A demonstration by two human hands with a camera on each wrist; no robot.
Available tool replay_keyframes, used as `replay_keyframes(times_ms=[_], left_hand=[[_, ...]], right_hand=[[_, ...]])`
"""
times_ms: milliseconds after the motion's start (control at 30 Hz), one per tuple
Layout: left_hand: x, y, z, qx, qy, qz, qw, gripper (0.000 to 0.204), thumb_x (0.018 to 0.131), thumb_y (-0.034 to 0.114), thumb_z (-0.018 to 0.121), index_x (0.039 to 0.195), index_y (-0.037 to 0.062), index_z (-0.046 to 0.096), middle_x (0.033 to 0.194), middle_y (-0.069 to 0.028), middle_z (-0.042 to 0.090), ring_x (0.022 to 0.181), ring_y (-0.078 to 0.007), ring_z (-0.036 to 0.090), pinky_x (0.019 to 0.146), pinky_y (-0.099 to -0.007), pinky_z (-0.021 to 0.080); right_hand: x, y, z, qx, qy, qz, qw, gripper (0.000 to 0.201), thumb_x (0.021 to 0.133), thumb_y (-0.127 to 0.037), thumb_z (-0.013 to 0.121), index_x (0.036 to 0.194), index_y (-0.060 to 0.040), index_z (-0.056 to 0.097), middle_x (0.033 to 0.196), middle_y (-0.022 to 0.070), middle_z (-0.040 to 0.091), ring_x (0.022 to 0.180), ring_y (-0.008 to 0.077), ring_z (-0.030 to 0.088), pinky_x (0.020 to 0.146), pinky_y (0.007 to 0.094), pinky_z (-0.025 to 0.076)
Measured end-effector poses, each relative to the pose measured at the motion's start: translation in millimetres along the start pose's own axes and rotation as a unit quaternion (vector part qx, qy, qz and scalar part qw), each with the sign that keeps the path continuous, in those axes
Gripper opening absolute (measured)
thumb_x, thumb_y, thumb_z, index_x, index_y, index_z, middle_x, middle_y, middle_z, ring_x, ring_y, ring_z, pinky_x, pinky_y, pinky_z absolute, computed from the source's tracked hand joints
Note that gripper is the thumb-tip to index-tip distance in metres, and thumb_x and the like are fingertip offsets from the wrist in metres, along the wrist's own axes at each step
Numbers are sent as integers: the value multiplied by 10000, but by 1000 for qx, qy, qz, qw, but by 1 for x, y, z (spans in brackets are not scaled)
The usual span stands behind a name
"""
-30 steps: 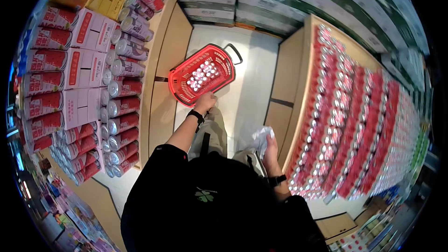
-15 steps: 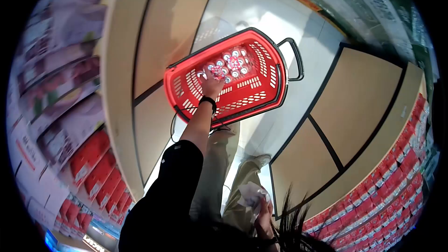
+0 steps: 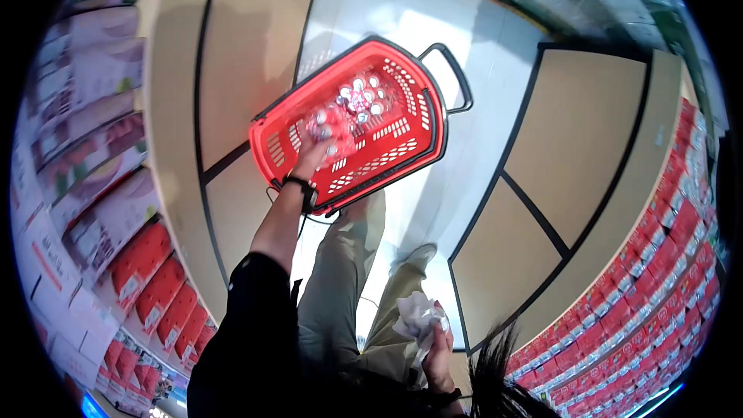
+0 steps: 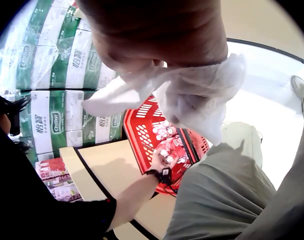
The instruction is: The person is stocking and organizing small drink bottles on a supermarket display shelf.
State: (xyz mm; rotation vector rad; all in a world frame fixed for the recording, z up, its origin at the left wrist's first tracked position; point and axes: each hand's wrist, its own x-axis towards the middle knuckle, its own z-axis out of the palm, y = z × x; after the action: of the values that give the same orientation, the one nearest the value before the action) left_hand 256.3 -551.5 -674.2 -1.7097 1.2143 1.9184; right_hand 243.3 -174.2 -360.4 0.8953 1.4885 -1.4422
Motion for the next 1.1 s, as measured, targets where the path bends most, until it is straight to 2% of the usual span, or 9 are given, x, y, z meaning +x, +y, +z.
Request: replay_keyframes(times_ms=[133, 267, 500, 567, 633, 867, 900, 1033, 1100], left_hand=[[-127, -7, -13, -60, -47, 166, 983, 952, 876, 182, 621, 1477, 293, -108, 1407, -144, 372, 1125, -318, 566, 758, -472, 572], [-256, -29, -6, -150, -185, 122, 964, 974, 856, 74, 593, 1487, 271, -122, 1406, -158, 382, 1131, -327, 564, 764, -542, 566], [-444, -89, 97, -149, -389, 166, 894, 990, 754, -35, 633, 1512, 189, 37, 1345, -88, 436, 1180, -220, 519, 966, -397, 480], [-493, -106, 137, -128, -422, 178, 880, 975, 743, 20, 663, 1508, 167, 78, 1349, -87, 442, 1168, -214, 530, 958, -377, 483], [-507, -130, 155, -85, -476, 158, 861, 932, 733, 114, 696, 1488, 119, 150, 1356, -94, 448, 1167, -207, 535, 962, -353, 475], [-621, -95, 184, 71, -568, 232, 787, 949, 665, 220, 778, 1441, 54, 257, 1328, -95, 493, 1212, -218, 517, 1025, -374, 421], [-630, -87, 189, 89, -589, 247, 764, 1056, 658, 229, 782, 1473, 111, 120, 1396, -104, 389, 1274, -238, 443, 1055, -395, 384], [-663, -58, 212, 154, -598, 289, 732, 1215, 620, 225, 802, 1506, 185, -28, 1455, -107, 291, 1333, -255, 370, 1074, -408, 361], [-680, -47, 224, 172, -588, 311, 727, 1232, 612, 209, 821, 1505, 172, -27, 1450, -112, 293, 1324, -261, 376, 1067, -409, 368]], right_hand=[[-35, -14, -30, 14, -50, -59, 997, 515, 1002, -258, 402, 1436, 9, 330, 1385, 137, 445, 1245, 225, 439, 1060, 342, 321], [-68, -21, -74, 2, -90, -90, 992, 527, 1006, -334, 384, 1390, 26, 398, 1346, 140, 491, 1227, 226, 467, 1061, 342, 320], [-144, -2, -122, -73, -211, -330, 917, 525, 1020, -290, 319, 1432, 35, 320, 1471, 134, 371, 1368, 229, 317, 1136, 340, 190], [-185, 1, -131, -194, -264, -461, 825, 576, 999, -269, 308, 1481, 18, 174, 1540, 164, 226, 1443, 287, 153, 1162, 377, 95], [-218, 14, -144, -315, -111, -597, 730, 645, 971, -312, 332, 1486, 18, 128, 1546, 212, 138, 1442, 392, 54, 1164, 446, 55], [-280, -18, -168, -198, 39, -676, 709, 595, 967, -303, 319, 1455, 27, 236, 1520, 187, 248, 1419, 377, 182, 1163, 448, 86], [-288, -26, -173, -166, 45, -704, 689, 561, 982, -312, 302, 1431, 24, 290, 1503, 168, 303, 1409, 364, 228, 1157, 445, 118], [-287, -43, -176, -28, 58, -693, 718, 533, 1006, -324, 271, 1404, 25, 337, 1454, 182, 376, 1375, 338, 306, 1140, 414, 195], [-278, -47, -174, 203, -34, -597, 775, 518, 1024, -345, 250, 1359, 22, 397, 1391, 180, 446, 1303, 287, 412, 1092, 373, 301]])
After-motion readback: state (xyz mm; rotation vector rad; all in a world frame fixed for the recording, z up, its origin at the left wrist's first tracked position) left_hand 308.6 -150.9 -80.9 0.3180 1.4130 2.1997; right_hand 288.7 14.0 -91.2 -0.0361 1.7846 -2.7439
